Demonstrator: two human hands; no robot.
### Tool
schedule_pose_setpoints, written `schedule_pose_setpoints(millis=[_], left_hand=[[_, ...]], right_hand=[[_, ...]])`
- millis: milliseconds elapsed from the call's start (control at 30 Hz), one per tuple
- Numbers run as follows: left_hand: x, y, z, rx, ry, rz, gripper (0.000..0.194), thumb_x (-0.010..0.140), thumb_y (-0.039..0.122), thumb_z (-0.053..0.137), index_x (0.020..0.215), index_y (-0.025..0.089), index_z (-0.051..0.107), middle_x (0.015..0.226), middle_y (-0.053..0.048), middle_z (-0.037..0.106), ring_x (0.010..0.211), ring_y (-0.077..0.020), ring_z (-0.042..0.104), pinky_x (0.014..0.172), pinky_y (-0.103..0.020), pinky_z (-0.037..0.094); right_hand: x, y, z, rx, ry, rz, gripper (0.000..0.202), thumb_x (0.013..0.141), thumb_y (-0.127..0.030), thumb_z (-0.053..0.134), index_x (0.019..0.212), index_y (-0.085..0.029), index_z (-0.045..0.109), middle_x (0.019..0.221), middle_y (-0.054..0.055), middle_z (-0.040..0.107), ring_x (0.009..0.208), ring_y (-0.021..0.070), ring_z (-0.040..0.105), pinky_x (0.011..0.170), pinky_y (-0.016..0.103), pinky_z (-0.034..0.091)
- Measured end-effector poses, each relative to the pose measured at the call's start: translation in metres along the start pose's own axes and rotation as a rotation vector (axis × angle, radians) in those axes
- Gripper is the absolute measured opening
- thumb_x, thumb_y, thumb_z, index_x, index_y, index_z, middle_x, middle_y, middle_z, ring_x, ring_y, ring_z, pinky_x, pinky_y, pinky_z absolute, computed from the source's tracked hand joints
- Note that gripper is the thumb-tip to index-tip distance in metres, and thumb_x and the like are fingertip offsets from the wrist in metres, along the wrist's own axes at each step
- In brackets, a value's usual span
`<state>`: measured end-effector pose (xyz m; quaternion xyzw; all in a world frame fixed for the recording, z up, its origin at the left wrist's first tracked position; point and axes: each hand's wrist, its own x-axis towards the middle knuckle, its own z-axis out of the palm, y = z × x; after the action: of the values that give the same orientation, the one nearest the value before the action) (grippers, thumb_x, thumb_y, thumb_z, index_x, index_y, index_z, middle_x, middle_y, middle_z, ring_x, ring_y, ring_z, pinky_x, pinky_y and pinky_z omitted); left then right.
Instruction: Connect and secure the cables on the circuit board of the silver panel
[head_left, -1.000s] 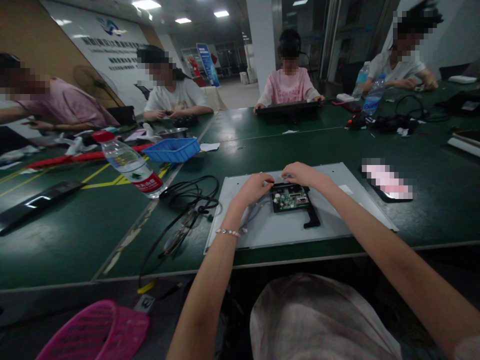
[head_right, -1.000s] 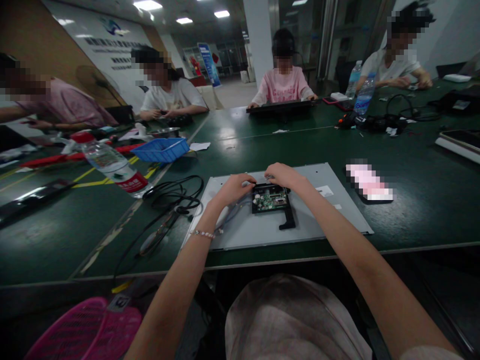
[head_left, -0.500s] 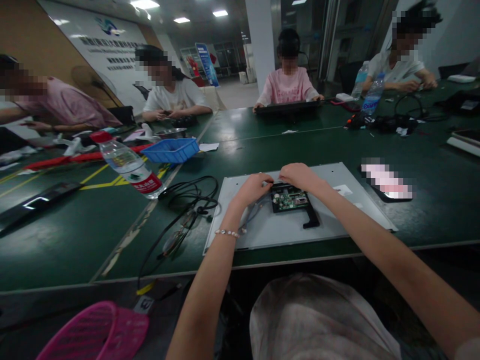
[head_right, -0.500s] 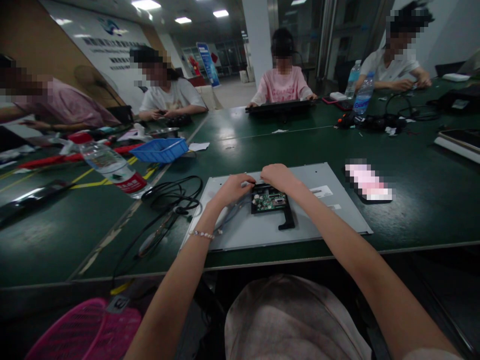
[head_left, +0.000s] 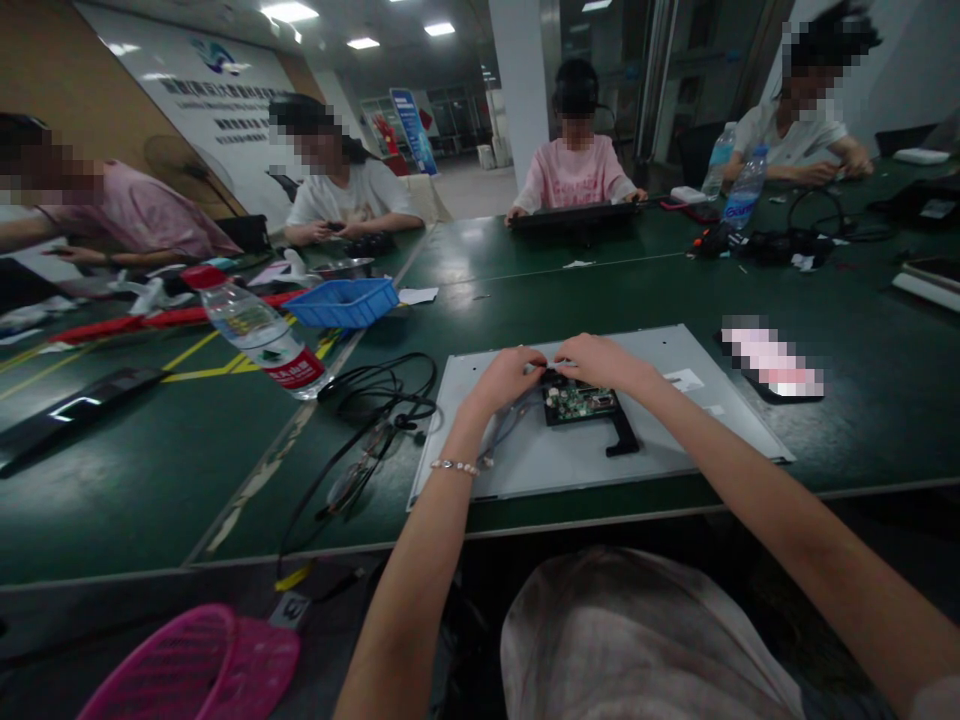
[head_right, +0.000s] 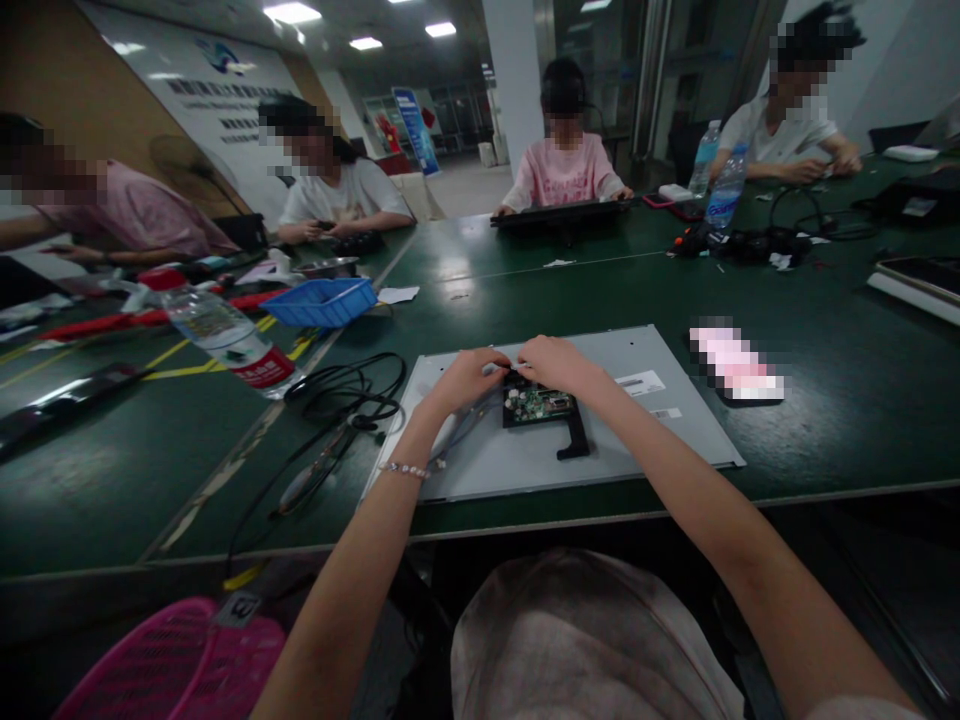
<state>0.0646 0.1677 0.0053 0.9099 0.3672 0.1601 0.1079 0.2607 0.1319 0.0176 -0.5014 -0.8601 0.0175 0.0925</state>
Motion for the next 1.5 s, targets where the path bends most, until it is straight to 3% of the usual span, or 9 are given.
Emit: schedule_pose_setpoints(millis=[100, 233, 367, 467, 733, 1000, 1067, 1233, 1500], left_hand=[[-0.001, 0.0, 0.0, 0.006, 0.016, 0.009, 0.025, 0.084, 0.02, 0.051, 0.099, 0.017, 0.07, 0.099, -0.005, 0.071, 0.091, -0.0189, 0.064, 0.088, -0.03, 0.049], [-0.002, 0.001, 0.001, 0.022, 0.031, 0.019, 0.025, 0.085, 0.022, 0.051, 0.1, 0.016, 0.071, 0.098, -0.006, 0.071, 0.09, -0.0194, 0.064, 0.087, -0.03, 0.049], [-0.003, 0.001, 0.001, 0.041, 0.04, 0.018, 0.024, 0.086, 0.023, 0.052, 0.099, 0.017, 0.07, 0.098, -0.006, 0.071, 0.09, -0.0194, 0.064, 0.086, -0.031, 0.048], [-0.003, 0.0, 0.0, 0.032, 0.049, 0.014, 0.025, 0.088, 0.026, 0.05, 0.099, 0.017, 0.07, 0.099, -0.006, 0.07, 0.091, -0.0192, 0.064, 0.086, -0.03, 0.048], [-0.003, -0.003, 0.0, 0.039, 0.038, 0.011, 0.028, 0.091, 0.027, 0.045, 0.099, 0.017, 0.07, 0.099, -0.006, 0.071, 0.091, -0.0192, 0.064, 0.087, -0.03, 0.048], [-0.003, -0.003, 0.001, 0.054, 0.036, 0.009, 0.028, 0.091, 0.026, 0.045, 0.098, 0.016, 0.071, 0.098, -0.007, 0.071, 0.09, -0.019, 0.064, 0.085, -0.029, 0.048], [-0.003, -0.004, 0.001, 0.054, 0.043, 0.016, 0.028, 0.091, 0.026, 0.045, 0.097, 0.016, 0.071, 0.097, -0.007, 0.071, 0.089, -0.0189, 0.064, 0.084, -0.029, 0.048], [-0.002, -0.004, 0.002, 0.064, 0.028, 0.019, 0.028, 0.091, 0.025, 0.045, 0.097, 0.016, 0.071, 0.097, -0.007, 0.071, 0.091, -0.0193, 0.064, 0.086, -0.029, 0.048], [-0.003, -0.003, 0.001, 0.076, 0.034, 0.03, 0.029, 0.092, 0.026, 0.044, 0.098, 0.016, 0.071, 0.099, -0.007, 0.071, 0.09, -0.0194, 0.064, 0.085, -0.03, 0.048]], right_hand=[[-0.012, 0.014, -0.012, 0.124, 0.04, 0.012, 0.031, 0.09, -0.029, 0.051, 0.112, -0.016, 0.069, 0.114, 0.011, 0.069, 0.104, 0.0247, 0.063, 0.088, 0.032, 0.048], [-0.042, 0.047, -0.023, 0.176, -0.014, 0.185, 0.03, 0.086, -0.026, 0.054, 0.108, -0.016, 0.071, 0.11, 0.011, 0.071, 0.099, 0.0253, 0.065, 0.088, 0.035, 0.049], [-0.076, 0.08, -0.016, 0.231, -0.06, 0.329, 0.034, 0.081, -0.024, 0.057, 0.112, -0.014, 0.069, 0.11, 0.012, 0.07, 0.099, 0.0238, 0.066, 0.087, 0.035, 0.05], [-0.092, 0.09, -0.006, 0.295, -0.099, 0.393, 0.035, 0.077, -0.027, 0.063, 0.109, -0.015, 0.07, 0.108, 0.011, 0.071, 0.096, 0.0231, 0.066, 0.085, 0.033, 0.051], [-0.103, 0.083, -0.003, 0.471, -0.131, 0.455, 0.027, 0.071, -0.029, 0.069, 0.096, -0.018, 0.07, 0.093, 0.007, 0.073, 0.085, 0.0196, 0.067, 0.077, 0.03, 0.052], [-0.112, 0.085, -0.006, 0.388, -0.129, 0.532, 0.03, 0.072, -0.048, 0.066, 0.083, -0.02, 0.072, 0.09, 0.008, 0.073, 0.082, 0.0232, 0.068, 0.073, 0.035, 0.051], [-0.114, 0.083, -0.007, 0.416, -0.156, 0.504, 0.029, 0.071, -0.046, 0.068, 0.085, -0.021, 0.072, 0.091, 0.007, 0.073, 0.082, 0.0228, 0.068, 0.074, 0.035, 0.052], [-0.113, 0.079, -0.008, 0.493, -0.173, 0.412, 0.027, 0.07, -0.022, 0.064, 0.095, -0.022, 0.073, 0.092, 0.005, 0.074, 0.083, 0.0206, 0.068, 0.077, 0.033, 0.052], [-0.107, 0.072, -0.004, 0.59, -0.136, 0.394, 0.015, 0.076, -0.027, 0.062, 0.086, -0.022, 0.073, 0.089, 0.004, 0.074, 0.084, 0.0206, 0.069, 0.077, 0.031, 0.053]])
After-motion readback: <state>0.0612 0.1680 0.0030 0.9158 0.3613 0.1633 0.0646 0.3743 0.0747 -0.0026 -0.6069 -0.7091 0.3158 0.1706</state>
